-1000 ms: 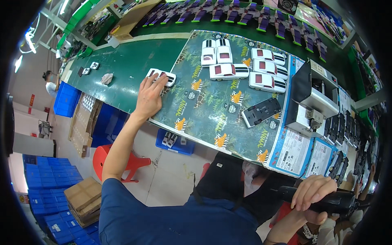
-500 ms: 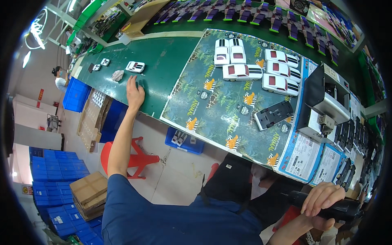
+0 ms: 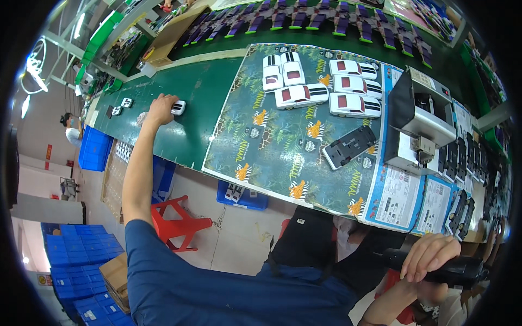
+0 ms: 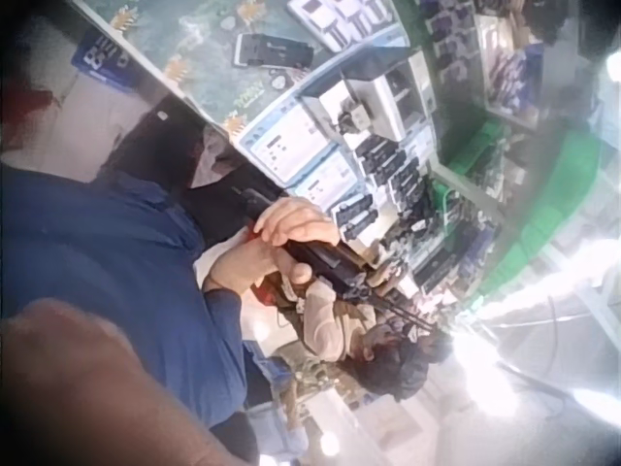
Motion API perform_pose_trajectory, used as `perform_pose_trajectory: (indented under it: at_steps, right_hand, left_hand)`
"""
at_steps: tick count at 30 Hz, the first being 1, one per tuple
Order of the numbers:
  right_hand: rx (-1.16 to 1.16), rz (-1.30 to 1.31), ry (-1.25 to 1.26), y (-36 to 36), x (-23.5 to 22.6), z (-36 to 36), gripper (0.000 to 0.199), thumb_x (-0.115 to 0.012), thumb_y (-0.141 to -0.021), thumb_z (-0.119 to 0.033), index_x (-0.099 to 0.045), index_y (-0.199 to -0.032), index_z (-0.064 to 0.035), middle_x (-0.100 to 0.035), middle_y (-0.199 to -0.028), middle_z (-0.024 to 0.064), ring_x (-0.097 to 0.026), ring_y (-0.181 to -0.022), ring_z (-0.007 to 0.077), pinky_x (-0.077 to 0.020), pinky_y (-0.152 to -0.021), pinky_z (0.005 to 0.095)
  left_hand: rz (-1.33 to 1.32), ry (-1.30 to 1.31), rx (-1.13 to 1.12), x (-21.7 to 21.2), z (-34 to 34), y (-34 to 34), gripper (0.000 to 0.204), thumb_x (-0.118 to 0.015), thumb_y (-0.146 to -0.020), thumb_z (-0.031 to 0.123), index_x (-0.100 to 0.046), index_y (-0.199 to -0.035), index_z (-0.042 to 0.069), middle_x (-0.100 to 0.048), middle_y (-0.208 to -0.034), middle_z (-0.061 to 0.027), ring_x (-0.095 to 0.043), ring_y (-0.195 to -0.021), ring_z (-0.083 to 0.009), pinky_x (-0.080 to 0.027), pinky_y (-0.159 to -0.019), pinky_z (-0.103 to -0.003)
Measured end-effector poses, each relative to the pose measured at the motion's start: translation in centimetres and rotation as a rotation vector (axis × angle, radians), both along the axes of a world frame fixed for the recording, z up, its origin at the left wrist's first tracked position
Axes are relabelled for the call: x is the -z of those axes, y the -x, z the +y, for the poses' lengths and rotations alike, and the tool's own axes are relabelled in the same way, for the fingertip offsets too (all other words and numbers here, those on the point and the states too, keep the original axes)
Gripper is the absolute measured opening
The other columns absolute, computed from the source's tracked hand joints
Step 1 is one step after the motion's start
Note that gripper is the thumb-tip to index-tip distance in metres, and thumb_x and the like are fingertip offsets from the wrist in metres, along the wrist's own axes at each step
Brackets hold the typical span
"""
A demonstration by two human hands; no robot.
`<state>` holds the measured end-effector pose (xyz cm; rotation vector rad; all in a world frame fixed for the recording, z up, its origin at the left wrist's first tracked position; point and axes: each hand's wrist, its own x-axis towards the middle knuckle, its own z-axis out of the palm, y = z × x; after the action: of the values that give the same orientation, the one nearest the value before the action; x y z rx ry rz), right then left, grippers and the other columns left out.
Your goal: Assembling small plastic toy cars using an electric screwdriver on a factory production line.
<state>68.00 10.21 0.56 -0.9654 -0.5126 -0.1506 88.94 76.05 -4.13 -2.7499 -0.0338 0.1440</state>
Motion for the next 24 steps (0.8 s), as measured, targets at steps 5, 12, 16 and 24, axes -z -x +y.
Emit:
perform_pose_trajectory:
  at_steps: [5,12,16,24]
  right_hand:
    - [-0.015,0.025,0.02,-0.4,0.5,-0.2,0.04,-0.074,-0.086,-0.035,-0.051,-0.096,-0.0032,-0.056,-0.064,0.0029,-0.055,-0.046,0.0111,-0.0517,-0.044,0.0233]
    - [0.093,0.104,0.036,-0.5,1.0,2.2,0.044,-0.069,-0.087,-0.035,-0.047,-0.105,-0.0016,-0.051,-0.069,0.005,-0.052,-0.057,0.0145,-0.049,-0.053,0.0296]
    - [0.13,0.132,0.03,-0.3,0.8,1.5,0.039,-0.065,-0.088,-0.028,-0.047,-0.108,-0.0001,-0.051,-0.07,0.0064,-0.052,-0.058,0.0148,-0.0493,-0.058,0.0301]
    - [0.209,0.146,0.023,0.0,0.5,0.2,0.043,-0.069,-0.087,-0.024,-0.049,-0.114,0.0014,-0.054,-0.073,0.0071,-0.056,-0.061,0.0137,-0.0504,-0.064,0.0294]
  left_hand:
    - [0.209,1.118,0.108,-4.0,-9.8,5.4,0.06,-0.083,-0.068,0.015,-0.063,-0.124,0.005,-0.068,-0.109,-0.0042,-0.061,-0.101,-0.0154,-0.048,-0.094,-0.035]
    - [0.758,2.585,0.252,3.2,-26.2,15.3,0.097,-0.073,-0.079,0.042,-0.028,-0.147,-0.009,-0.062,-0.11,-0.0249,-0.062,-0.105,-0.0346,-0.051,-0.093,-0.051]
    - [0.844,2.848,0.253,5.1,-31.5,17.1,0.086,-0.058,-0.093,0.043,-0.017,-0.153,-0.004,-0.058,-0.113,-0.0262,-0.061,-0.106,-0.0373,-0.051,-0.09,-0.058]
    - [0.76,2.802,0.259,4.4,-35.5,16.9,0.085,-0.051,-0.097,0.049,-0.015,-0.154,-0.002,-0.055,-0.108,-0.0207,-0.054,-0.096,-0.0298,-0.054,-0.079,-0.051]
